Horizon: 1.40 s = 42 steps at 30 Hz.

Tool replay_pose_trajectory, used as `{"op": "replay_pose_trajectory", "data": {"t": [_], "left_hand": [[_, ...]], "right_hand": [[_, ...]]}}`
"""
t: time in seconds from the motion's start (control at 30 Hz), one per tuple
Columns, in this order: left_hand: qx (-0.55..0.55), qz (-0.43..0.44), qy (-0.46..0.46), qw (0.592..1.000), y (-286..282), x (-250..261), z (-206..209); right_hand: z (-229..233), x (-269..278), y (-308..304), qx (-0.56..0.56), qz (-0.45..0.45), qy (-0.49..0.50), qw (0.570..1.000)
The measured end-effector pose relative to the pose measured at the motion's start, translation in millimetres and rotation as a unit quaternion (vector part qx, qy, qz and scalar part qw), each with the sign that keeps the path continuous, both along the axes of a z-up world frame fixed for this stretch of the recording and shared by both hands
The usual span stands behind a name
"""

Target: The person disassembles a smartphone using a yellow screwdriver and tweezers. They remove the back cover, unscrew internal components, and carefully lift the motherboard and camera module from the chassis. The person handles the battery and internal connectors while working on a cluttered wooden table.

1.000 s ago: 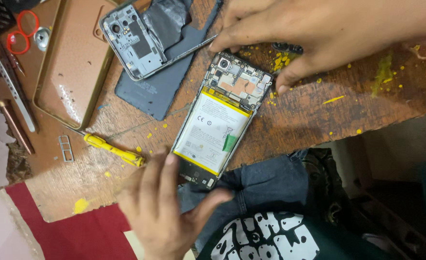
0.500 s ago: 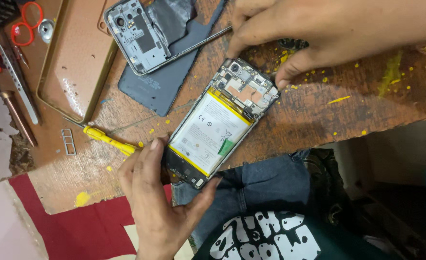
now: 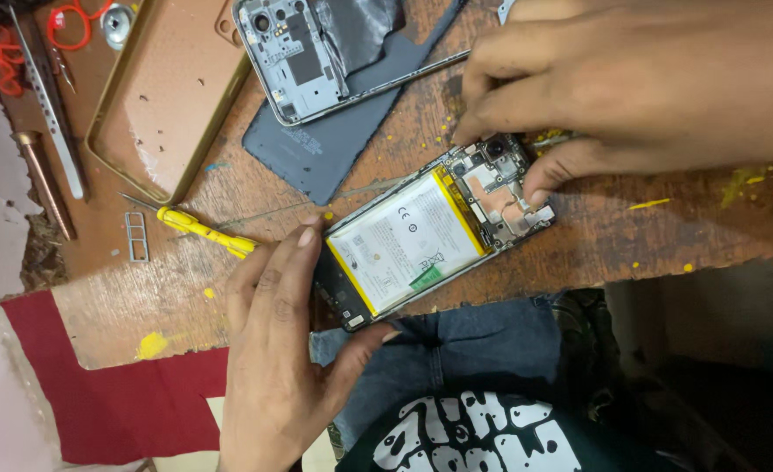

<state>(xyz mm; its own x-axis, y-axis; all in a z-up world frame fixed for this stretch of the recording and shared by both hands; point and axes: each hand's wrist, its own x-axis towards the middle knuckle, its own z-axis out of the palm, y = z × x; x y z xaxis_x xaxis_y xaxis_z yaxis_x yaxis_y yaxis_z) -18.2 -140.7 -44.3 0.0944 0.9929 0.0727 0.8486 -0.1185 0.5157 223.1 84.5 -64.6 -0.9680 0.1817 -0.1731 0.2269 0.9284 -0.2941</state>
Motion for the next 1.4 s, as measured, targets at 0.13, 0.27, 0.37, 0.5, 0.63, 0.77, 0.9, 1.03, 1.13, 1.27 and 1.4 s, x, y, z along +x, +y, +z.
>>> {"op": "replay_pose_trajectory", "data": {"t": [0.13,0.27,0.37,0.5,0.63,0.77,0.9,1.03,1.13,1.27,1.4], "left_hand": [[0.003,0.0,0.007,1.0,2.9,-0.1,0.2],[0.007,0.006,-0.005,1.0,1.6,-1.3,-0.2],[0.05,0.016,-0.027,0.998,-5.1,-6.6,-2.0],[0.132,0.097,-0.043,0.986,-25.2,-23.8,5.5],[0.173,0.247,0.132,0.944,-31.6,-55.4,10.1],[0.19,0.206,0.258,0.925,-23.8,-99.4,10.1],[0.189,0.129,0.295,0.928,9.5,-138.1,8.1],[0.168,0.058,0.292,0.94,58.3,-150.0,3.5],[0.135,0.029,0.3,0.944,91.2,-150.1,-2.2],[0.132,0.022,0.236,0.962,109.5,-131.4,-15.2],[0.133,0.052,0.145,0.979,88.4,-109.8,-10.9]], "right_hand": [[2.6,-3.1,-1.1,0.0,-0.006,0.01,1.0],[-6.6,6.3,0.2,-0.023,-0.025,0.001,0.999],[-28.7,20.4,7.9,-0.02,0.009,0.067,0.997],[-67.2,37.2,29.5,-0.064,-0.04,0.1,0.992],[-106.8,45.6,49.5,-0.1,-0.141,0.086,0.981],[-120.4,38.9,68.9,-0.093,-0.201,0.091,0.971],[-112.4,42.4,63.1,-0.09,-0.258,0.074,0.959],[-99.2,47.3,48.4,-0.081,-0.319,0.053,0.943],[-85.5,47.2,58.7,-0.067,-0.34,0.034,0.937],[-59.4,51.8,57.5,-0.116,-0.456,-0.088,0.878],[-39.7,47.6,56.0,-0.018,-0.148,0.105,0.983]]}}
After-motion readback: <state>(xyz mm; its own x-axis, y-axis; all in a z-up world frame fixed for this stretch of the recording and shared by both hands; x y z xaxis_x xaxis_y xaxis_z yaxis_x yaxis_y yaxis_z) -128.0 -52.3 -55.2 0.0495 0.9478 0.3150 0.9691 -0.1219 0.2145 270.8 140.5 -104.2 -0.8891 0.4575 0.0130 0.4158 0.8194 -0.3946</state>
